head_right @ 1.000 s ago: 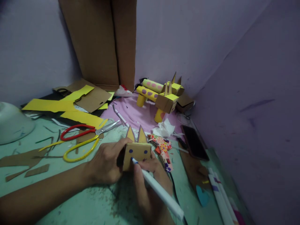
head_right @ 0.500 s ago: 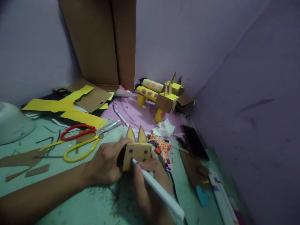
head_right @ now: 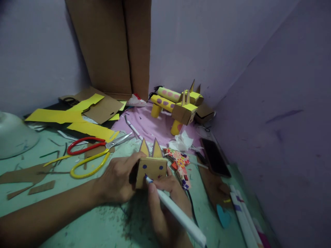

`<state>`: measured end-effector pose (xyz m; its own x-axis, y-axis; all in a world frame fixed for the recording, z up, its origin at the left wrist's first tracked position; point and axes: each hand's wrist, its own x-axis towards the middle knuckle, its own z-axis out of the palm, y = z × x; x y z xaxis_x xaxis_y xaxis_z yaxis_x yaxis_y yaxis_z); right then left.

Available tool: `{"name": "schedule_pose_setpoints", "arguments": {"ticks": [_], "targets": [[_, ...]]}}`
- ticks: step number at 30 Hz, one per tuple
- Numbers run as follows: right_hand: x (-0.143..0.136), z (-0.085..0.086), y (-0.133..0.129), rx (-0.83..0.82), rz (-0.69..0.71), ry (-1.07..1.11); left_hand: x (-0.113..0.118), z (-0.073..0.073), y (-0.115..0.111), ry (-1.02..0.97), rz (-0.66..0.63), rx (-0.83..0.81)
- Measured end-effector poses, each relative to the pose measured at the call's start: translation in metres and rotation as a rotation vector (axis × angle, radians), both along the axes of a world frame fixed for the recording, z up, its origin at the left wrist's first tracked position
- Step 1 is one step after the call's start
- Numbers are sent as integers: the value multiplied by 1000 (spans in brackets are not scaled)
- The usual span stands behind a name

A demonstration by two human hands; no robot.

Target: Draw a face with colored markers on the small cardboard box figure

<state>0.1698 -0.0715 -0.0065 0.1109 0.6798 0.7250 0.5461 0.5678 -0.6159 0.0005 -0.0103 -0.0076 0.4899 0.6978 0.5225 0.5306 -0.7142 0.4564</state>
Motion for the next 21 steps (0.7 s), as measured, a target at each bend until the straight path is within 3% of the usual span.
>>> {"name": "schedule_pose_setpoints", "arguments": {"ticks": [16,21], "targets": [[2,-3,0,-18,-8,-67,0,2,0,10,8,7],[0,0,-2,9,-19,35,0,0,0,4,2,-41]]}}
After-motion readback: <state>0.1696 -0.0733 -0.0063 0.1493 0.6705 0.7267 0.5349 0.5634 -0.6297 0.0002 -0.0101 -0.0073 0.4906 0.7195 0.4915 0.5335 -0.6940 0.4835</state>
